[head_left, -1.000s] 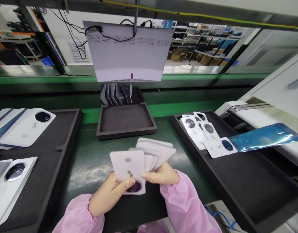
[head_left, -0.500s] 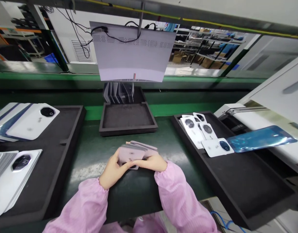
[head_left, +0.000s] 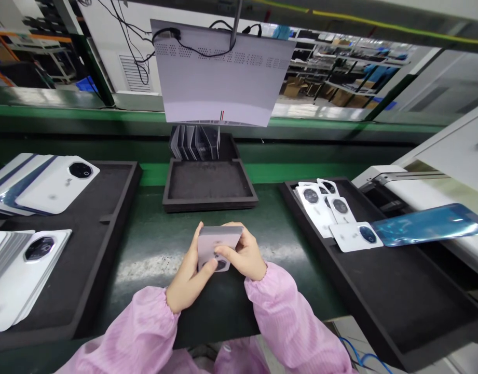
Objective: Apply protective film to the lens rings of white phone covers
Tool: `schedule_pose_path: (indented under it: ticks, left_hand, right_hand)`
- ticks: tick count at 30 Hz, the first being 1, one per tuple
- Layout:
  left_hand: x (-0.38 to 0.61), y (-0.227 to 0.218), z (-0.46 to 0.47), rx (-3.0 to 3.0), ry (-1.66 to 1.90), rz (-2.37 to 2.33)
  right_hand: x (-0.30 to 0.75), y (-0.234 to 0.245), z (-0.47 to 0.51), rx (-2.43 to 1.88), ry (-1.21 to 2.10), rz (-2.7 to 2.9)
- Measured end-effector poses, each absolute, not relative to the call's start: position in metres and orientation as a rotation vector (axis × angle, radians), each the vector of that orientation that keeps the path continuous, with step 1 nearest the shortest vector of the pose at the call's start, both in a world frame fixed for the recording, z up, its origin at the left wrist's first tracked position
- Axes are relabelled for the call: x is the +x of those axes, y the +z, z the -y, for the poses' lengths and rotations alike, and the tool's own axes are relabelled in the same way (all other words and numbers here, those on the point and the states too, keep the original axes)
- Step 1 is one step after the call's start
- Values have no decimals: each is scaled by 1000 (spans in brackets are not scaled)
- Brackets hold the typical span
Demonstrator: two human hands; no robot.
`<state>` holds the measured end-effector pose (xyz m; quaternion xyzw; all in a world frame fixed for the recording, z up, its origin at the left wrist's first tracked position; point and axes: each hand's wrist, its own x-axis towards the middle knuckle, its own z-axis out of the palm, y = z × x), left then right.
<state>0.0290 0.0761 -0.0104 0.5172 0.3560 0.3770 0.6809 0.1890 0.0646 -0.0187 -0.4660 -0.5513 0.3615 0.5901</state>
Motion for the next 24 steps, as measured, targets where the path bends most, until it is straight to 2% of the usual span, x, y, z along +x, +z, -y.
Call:
schedule_pose_path:
  ticks: [8,15,24]
  left_hand:
    - [25,-18,-78,1089,961,-818]
    - [34,-21,-84,938,1037,-802]
    - [35,-6,-85,770,872,-617]
  right_hand:
    - [187,-12,-62,-987,859,1320]
    - [180,-25,-64,-1140,831,1047]
    - [181,-48,-80,-1160,971,906]
